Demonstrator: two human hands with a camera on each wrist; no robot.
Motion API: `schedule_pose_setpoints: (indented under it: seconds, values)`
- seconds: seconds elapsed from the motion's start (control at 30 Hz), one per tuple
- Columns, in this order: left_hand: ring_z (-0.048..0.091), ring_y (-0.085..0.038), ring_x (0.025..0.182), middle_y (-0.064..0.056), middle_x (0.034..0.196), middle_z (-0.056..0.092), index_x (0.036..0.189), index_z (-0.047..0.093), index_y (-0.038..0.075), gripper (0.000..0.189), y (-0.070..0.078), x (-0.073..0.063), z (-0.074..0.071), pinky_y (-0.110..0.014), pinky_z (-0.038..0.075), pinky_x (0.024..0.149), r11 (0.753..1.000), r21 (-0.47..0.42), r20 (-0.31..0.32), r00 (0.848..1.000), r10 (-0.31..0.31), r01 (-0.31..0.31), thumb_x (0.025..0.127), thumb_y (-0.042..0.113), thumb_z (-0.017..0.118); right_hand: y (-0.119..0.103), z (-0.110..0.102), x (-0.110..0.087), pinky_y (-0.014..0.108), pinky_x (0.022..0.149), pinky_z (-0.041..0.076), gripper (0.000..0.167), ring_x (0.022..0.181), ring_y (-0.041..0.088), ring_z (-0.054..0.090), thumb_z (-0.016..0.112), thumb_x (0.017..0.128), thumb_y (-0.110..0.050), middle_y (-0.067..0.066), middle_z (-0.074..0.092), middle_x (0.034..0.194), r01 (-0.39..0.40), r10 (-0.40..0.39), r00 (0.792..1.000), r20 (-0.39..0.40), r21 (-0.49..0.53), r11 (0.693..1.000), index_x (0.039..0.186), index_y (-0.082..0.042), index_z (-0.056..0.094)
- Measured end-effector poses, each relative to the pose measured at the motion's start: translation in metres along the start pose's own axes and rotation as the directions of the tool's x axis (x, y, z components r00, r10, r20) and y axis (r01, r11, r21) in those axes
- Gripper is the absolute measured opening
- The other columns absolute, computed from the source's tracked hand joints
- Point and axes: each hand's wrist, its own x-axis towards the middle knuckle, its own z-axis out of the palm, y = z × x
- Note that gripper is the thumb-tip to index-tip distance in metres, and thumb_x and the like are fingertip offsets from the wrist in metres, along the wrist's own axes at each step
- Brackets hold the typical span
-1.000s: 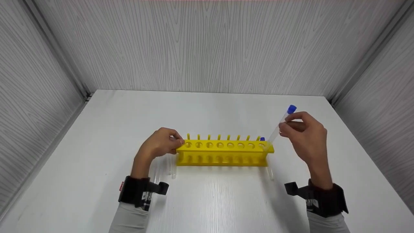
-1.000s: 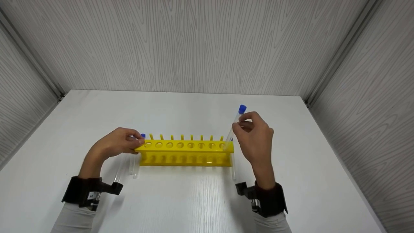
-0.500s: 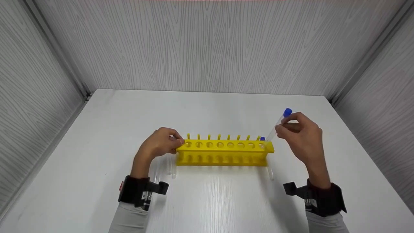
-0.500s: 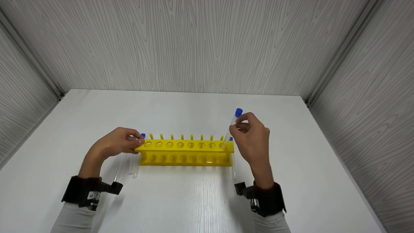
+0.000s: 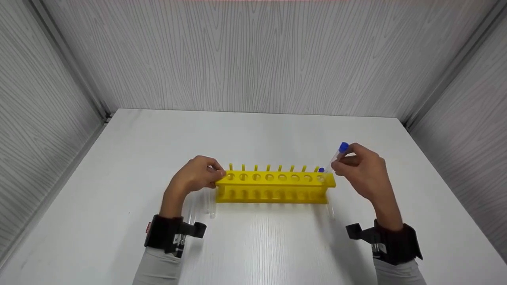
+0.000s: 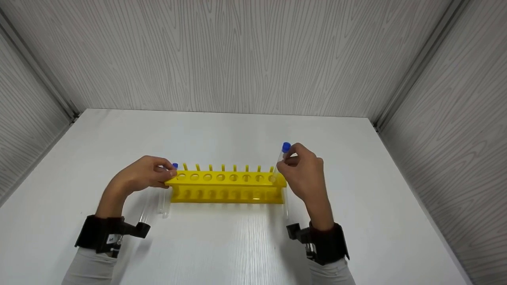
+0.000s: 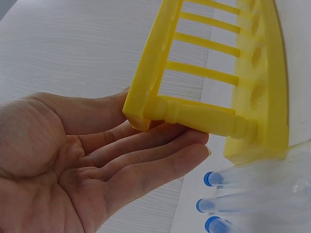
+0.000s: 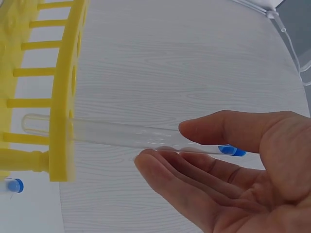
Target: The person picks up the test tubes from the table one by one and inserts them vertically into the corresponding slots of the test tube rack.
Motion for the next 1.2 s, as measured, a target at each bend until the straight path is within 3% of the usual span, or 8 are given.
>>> schedule_pose_setpoints:
  seconds: [0.2, 0.67, 1.2]
  values:
    - [0.074, -0.029, 0.096, -0.016, 0.114, 0.073, 0.118, 0.070, 0.004, 0.027, 0.000, 0.000, 0.000, -0.042, 0.059, 0.091, 1.000, -0.010, 0.002, 1.000, 0.004, -0.004, 0.101, 0.023, 0.062, 0.001, 0.002, 0.002, 0.051, 0.089, 0.059, 0.024, 0.101, 0.033, 0.074, 0.067, 0.093, -0.019, 0.019, 0.074, 0.114, -0.016, 0.018, 0.998, 0.056, -0.035, 0.999, 0.111, -0.004, 0.063]
    - [0.074, -0.026, 0.093, -0.015, 0.114, 0.073, 0.119, 0.070, 0.004, 0.027, -0.001, 0.001, 0.000, -0.046, 0.058, 0.093, 1.000, -0.003, 0.008, 1.000, 0.002, -0.002, 0.102, 0.023, 0.062, 0.002, 0.004, 0.002, 0.048, 0.086, 0.059, 0.030, 0.103, 0.035, 0.073, 0.069, 0.093, -0.025, 0.020, 0.074, 0.114, -0.019, 0.029, 0.990, 0.141, -0.068, 0.997, 0.115, -0.005, 0.065]
    - [0.073, -0.025, 0.094, -0.016, 0.115, 0.072, 0.119, 0.070, 0.004, 0.028, -0.001, 0.002, 0.000, -0.041, 0.059, 0.090, 1.000, 0.005, 0.009, 1.000, 0.000, 0.000, 0.101, 0.024, 0.062, 0.003, 0.011, 0.004, 0.045, 0.084, 0.059, 0.024, 0.101, 0.032, 0.074, 0.069, 0.092, -0.022, 0.019, 0.075, 0.110, -0.010, 0.020, 0.985, 0.172, -0.063, 0.998, 0.108, -0.004, 0.065]
